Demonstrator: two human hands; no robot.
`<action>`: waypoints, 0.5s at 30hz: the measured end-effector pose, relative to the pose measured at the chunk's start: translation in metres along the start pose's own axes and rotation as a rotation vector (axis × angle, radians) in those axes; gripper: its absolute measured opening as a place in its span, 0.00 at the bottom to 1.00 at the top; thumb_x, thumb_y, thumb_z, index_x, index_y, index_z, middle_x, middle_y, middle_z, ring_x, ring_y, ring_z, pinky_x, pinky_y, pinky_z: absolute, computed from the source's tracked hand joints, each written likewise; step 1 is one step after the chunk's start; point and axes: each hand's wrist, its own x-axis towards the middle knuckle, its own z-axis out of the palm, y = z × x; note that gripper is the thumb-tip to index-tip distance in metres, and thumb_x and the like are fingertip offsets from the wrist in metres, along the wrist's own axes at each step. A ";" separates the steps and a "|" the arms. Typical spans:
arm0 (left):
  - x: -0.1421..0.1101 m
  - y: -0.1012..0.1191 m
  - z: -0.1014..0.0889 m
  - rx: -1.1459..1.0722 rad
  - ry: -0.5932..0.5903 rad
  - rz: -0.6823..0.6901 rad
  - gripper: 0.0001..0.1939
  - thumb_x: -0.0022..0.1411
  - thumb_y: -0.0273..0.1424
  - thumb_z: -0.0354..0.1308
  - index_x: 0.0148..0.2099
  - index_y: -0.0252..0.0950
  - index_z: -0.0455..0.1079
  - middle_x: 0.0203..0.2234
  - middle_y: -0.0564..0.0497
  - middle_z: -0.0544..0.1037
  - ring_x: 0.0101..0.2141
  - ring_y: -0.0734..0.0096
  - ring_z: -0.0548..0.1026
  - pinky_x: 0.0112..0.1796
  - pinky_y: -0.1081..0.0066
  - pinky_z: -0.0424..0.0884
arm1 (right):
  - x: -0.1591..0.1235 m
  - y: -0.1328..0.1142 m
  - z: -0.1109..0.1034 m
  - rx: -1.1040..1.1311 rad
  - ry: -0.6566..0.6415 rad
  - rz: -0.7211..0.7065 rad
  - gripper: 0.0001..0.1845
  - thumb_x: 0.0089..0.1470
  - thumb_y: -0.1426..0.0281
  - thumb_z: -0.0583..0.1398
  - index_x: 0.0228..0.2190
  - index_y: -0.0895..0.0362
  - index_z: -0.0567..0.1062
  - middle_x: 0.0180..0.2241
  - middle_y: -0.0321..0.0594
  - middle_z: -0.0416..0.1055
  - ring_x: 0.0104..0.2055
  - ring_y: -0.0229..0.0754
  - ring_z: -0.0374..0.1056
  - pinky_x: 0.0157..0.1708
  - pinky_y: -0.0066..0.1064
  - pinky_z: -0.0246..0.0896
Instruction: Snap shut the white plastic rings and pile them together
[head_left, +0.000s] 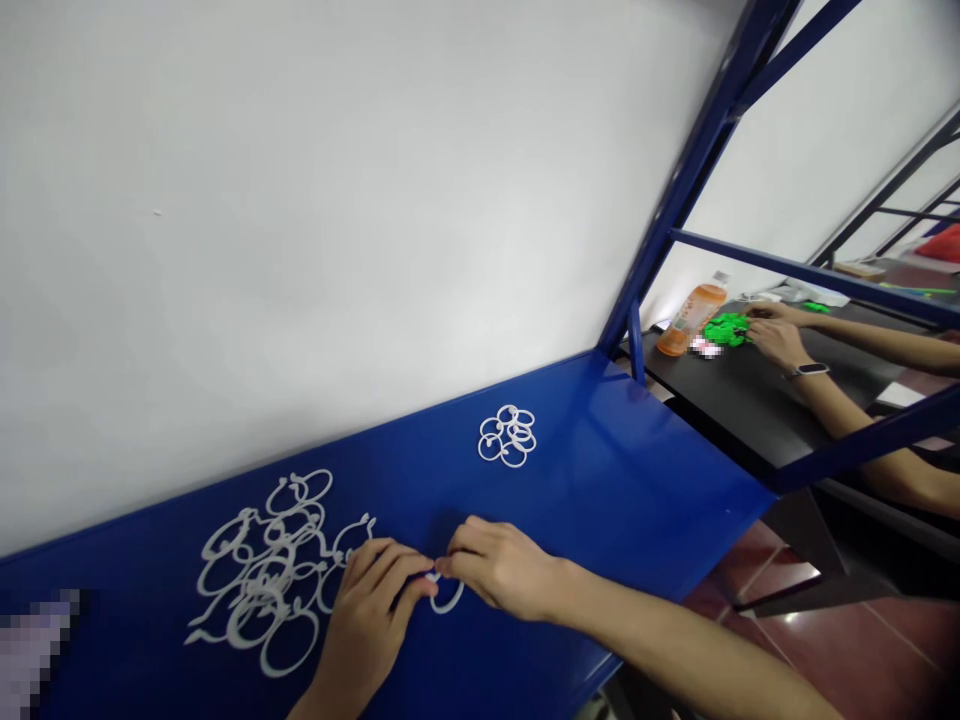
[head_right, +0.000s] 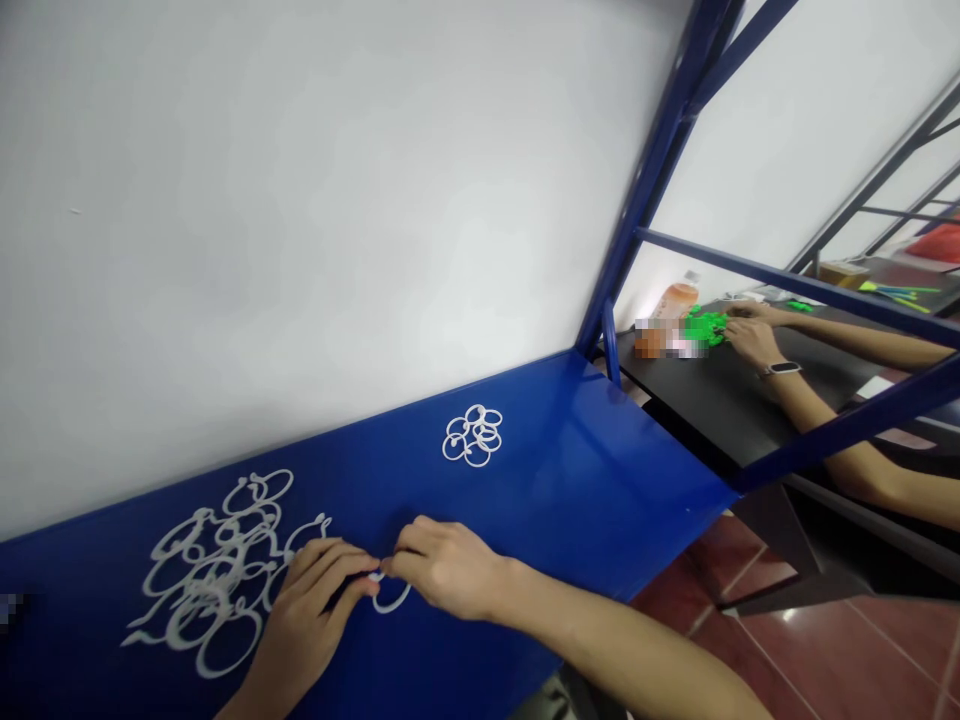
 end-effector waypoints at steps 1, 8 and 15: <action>0.001 -0.002 0.000 0.030 0.010 -0.005 0.04 0.67 0.33 0.58 0.41 0.43 0.74 0.34 0.54 0.81 0.40 0.66 0.75 0.48 0.63 0.68 | 0.001 0.004 -0.002 0.015 0.047 0.052 0.13 0.69 0.71 0.52 0.45 0.57 0.76 0.38 0.43 0.74 0.37 0.41 0.66 0.33 0.29 0.65; 0.002 -0.021 -0.006 0.421 -0.023 -0.236 0.24 0.70 0.45 0.49 0.56 0.33 0.71 0.49 0.38 0.76 0.50 0.48 0.71 0.52 0.50 0.67 | 0.003 0.078 -0.042 -0.108 0.431 0.597 0.10 0.65 0.73 0.57 0.43 0.56 0.79 0.38 0.43 0.73 0.38 0.41 0.70 0.39 0.31 0.67; -0.006 -0.034 -0.006 0.534 -0.166 -0.318 0.29 0.70 0.45 0.45 0.61 0.30 0.69 0.51 0.38 0.76 0.54 0.45 0.67 0.55 0.48 0.63 | 0.002 0.116 -0.048 -0.262 0.311 0.733 0.07 0.63 0.73 0.59 0.38 0.58 0.78 0.35 0.42 0.74 0.38 0.42 0.72 0.41 0.31 0.67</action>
